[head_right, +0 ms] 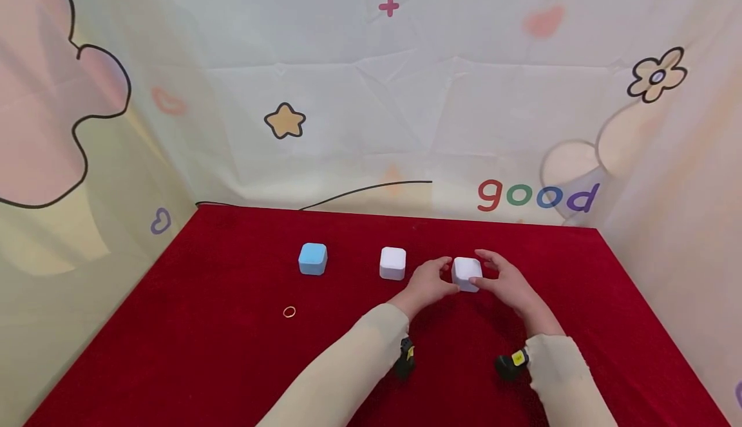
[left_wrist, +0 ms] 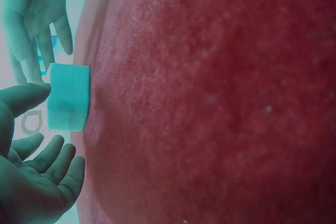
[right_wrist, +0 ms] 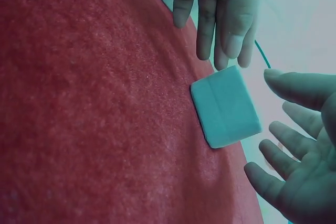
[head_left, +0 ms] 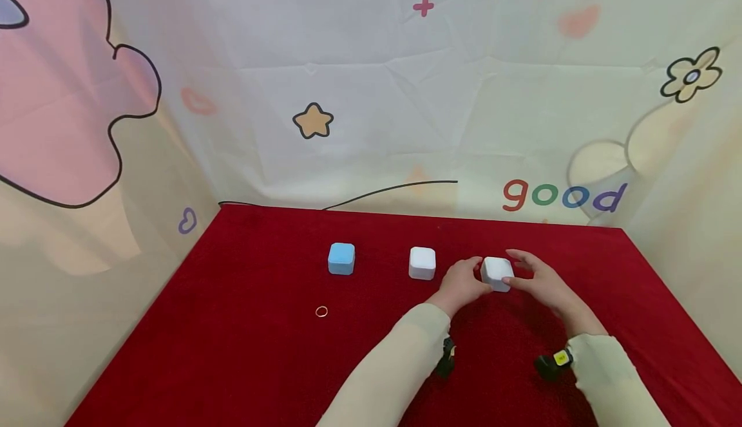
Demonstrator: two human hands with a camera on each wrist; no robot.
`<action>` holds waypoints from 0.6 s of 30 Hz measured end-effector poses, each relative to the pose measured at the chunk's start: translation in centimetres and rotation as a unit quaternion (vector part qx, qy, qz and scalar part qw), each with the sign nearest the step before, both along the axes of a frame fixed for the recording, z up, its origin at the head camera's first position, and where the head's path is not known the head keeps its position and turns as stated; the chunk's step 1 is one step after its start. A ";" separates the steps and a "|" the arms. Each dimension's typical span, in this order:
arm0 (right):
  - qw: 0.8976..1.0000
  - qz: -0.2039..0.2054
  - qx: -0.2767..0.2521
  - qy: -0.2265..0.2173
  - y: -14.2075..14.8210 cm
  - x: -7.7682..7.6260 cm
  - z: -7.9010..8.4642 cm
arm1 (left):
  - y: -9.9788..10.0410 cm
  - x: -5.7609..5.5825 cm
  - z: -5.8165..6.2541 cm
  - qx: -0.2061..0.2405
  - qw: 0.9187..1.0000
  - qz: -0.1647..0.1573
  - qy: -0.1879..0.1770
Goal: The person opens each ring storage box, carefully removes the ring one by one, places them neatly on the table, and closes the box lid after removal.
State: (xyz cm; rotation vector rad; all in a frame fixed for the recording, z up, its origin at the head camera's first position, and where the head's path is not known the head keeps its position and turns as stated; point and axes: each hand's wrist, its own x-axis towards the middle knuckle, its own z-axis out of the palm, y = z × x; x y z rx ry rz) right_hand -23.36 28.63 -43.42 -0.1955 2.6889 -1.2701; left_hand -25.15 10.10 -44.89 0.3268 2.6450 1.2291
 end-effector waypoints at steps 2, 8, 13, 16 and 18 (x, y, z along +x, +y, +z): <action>1.000 0.004 -0.005 -0.002 -0.1 -0.1 0.0 | 0.1 -0.1 -0.1 -0.005 1.000 0.001 0.001; 1.000 0.005 -0.011 -0.015 -0.1 -0.3 -0.1 | 0.3 -0.3 -0.2 -0.016 1.000 0.008 -0.004; 1.000 0.006 -0.009 -0.022 0.1 -0.5 -0.4 | 0.3 -0.2 -0.1 -0.028 0.999 0.015 -0.010; 1.000 0.010 -0.007 -0.020 0.2 -0.6 -0.5 | 0.4 -0.2 0.1 -0.022 0.999 0.020 -0.014; 1.000 0.012 -0.003 -0.020 0.2 -0.7 -0.5 | 0.5 -0.2 0.0 -0.018 0.999 0.024 -0.015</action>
